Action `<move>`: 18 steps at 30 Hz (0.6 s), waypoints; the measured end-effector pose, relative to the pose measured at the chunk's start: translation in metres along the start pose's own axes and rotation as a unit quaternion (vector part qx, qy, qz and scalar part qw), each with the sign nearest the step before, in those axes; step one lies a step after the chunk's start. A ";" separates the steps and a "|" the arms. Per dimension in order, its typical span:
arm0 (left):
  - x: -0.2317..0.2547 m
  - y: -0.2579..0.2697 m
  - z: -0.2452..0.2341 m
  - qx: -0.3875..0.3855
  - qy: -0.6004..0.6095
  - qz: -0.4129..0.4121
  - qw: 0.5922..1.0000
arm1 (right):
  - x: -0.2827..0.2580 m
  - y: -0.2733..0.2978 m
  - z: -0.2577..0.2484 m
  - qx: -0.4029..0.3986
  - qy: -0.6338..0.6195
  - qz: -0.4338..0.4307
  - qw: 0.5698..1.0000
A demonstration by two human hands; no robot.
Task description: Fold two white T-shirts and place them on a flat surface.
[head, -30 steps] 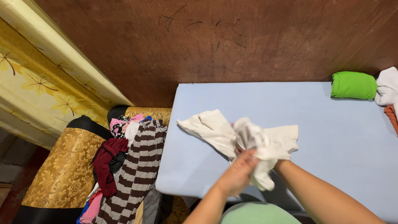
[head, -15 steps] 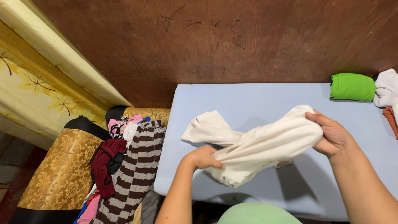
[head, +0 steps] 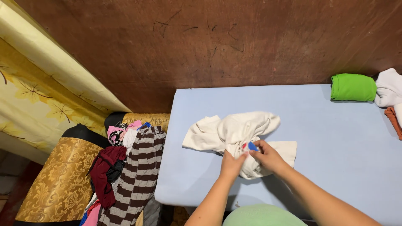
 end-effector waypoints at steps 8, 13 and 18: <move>0.059 0.021 -0.066 -0.030 0.564 -0.039 0.824 | -0.007 0.010 -0.093 0.066 -0.131 -0.047 0.988; 0.111 0.043 -0.074 -0.068 0.577 -0.024 0.814 | 0.022 0.028 -0.118 0.113 -0.096 0.045 0.988; 0.100 0.034 -0.013 -0.163 0.327 -0.006 0.931 | -0.072 0.042 -0.020 -0.047 -0.150 -0.185 0.970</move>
Point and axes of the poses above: each hand's wrist, its own y-axis away from the middle knuckle, its own z-axis out of the palm, x = y × z, the point moved 9 cm from there along -y, towards the middle knuckle, and after that the axes turned 1 degree about x, right-handed, at the moved point
